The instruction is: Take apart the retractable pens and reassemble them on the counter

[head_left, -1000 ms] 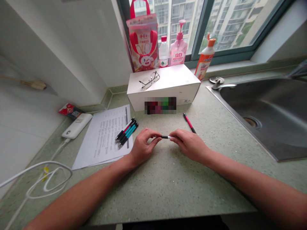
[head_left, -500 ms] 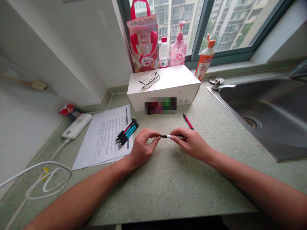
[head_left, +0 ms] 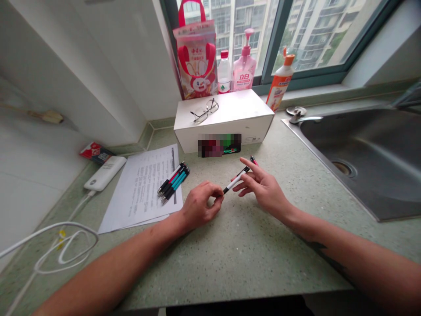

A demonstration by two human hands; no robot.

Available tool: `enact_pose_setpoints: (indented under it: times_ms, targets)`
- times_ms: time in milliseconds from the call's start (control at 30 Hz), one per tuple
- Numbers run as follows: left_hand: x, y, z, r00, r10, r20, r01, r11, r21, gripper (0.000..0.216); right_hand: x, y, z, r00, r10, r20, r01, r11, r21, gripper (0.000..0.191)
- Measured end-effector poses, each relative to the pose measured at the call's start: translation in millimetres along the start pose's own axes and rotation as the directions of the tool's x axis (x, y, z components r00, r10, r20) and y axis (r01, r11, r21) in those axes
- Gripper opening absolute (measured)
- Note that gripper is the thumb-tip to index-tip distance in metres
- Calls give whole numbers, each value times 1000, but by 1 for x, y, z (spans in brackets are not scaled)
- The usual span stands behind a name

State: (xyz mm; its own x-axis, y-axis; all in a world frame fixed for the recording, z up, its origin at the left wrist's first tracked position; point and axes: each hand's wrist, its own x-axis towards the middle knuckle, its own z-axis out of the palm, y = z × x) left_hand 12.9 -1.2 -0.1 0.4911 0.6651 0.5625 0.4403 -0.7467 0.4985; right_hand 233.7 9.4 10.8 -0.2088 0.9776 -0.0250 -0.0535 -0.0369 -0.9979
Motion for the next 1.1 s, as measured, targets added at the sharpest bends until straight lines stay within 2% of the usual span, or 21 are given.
enact_pose_setpoints:
  times_ms: [267, 433, 567, 700, 833, 900, 1000, 1067, 1100]
  targets:
    - [-1, -1, 1, 1000, -11, 15, 11, 1000, -9, 9, -1, 2, 1, 999, -47, -7, 47, 999, -13, 74]
    - [-1, -2, 0, 999, 14, 50, -14, 1000, -12, 10, -1, 2, 0, 998, -58, 8, 59, 997, -47, 66]
    - [-1, -3, 1, 1000, 1, 30, 0, 1000, -23, 10, -2, 1, 1, 997, -76, -17, 75, 996, -44, 71]
    - [-1, -2, 0, 999, 27, 41, -27, 999, -17, 11, -2, -1, 0, 997, -76, 14, 77, 994, -79, 67]
    - [-1, -2, 0, 1000, 2, 25, -2, 1000, -21, 10, -3, -3, 1, 999, -44, 11, 44, 999, -20, 82]
    - [-1, -2, 0, 1000, -13, 11, 14, 1000, -26, 8, -4, -4, 3, 998, -9, 56, 8, 1000, 25, 84]
    - [-1, -3, 0, 1000, 4, 19, -3, 999, -43, 6, -6, -5, 6, 988, 24, 150, -27, 999, 19, 60]
    - [-1, -3, -1, 999, 19, 34, -18, 999, -45, 5, -5, -5, 4, 991, -5, 136, 10, 999, -36, 47]
    - [0, -3, -1, 999, 18, 34, -16, 999, -44, 7, -4, -5, 2, 995, -40, 91, 48, 995, -87, 45]
